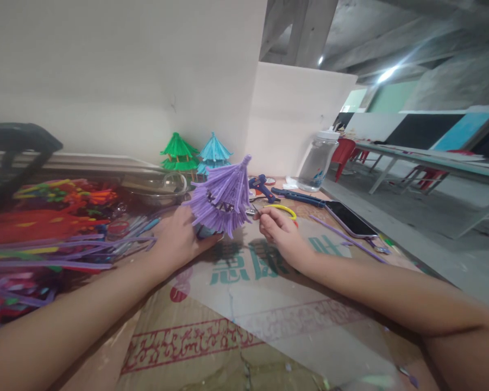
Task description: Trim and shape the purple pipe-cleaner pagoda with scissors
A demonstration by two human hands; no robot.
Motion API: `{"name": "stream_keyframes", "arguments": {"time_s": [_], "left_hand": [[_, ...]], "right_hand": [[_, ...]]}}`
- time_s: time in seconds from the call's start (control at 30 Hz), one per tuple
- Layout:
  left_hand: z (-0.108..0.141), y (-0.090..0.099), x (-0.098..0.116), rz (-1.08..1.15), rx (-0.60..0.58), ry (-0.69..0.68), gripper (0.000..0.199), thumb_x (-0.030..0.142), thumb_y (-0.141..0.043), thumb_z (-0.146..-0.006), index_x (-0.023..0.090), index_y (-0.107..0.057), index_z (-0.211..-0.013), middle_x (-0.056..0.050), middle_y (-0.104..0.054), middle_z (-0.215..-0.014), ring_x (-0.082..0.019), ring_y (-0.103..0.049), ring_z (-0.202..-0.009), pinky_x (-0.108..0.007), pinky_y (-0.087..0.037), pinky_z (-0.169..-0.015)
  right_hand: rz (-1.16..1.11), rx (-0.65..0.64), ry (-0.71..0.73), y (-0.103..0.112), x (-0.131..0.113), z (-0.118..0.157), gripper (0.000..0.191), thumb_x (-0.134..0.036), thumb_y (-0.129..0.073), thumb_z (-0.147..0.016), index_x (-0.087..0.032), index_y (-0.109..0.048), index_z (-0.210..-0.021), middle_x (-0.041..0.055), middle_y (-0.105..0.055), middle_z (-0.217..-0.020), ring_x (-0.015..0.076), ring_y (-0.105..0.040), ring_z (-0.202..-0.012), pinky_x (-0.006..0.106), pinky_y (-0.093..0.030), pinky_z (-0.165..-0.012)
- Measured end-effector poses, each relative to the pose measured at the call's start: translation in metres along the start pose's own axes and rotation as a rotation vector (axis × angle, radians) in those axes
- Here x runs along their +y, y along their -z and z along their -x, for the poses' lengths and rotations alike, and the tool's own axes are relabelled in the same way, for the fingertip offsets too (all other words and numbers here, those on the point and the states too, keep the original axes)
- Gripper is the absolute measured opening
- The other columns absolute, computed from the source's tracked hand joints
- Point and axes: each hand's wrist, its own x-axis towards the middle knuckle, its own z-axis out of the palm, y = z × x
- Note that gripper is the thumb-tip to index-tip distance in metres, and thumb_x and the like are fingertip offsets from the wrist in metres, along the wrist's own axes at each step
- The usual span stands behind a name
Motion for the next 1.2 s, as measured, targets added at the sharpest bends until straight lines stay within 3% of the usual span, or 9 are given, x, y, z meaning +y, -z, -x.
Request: {"name": "stream_keyframes", "arguments": {"time_s": [1.2], "left_hand": [[-0.0006,0.0016,0.0007,-0.025,0.0,-0.021,0.066,0.055,-0.076,-0.097,0.021,-0.058,-0.151,-0.018,-0.067,-0.152,-0.043,-0.064,-0.142,-0.061,-0.055,-0.119]], "right_hand": [[0.021,-0.027,0.027,-0.0008,-0.0019,-0.0002,0.059,-0.08,-0.075,-0.092,-0.023,-0.064,-0.097,-0.0082,-0.041,-0.066,0.0126,-0.033,-0.059,0.03,-0.025,-0.054]]}}
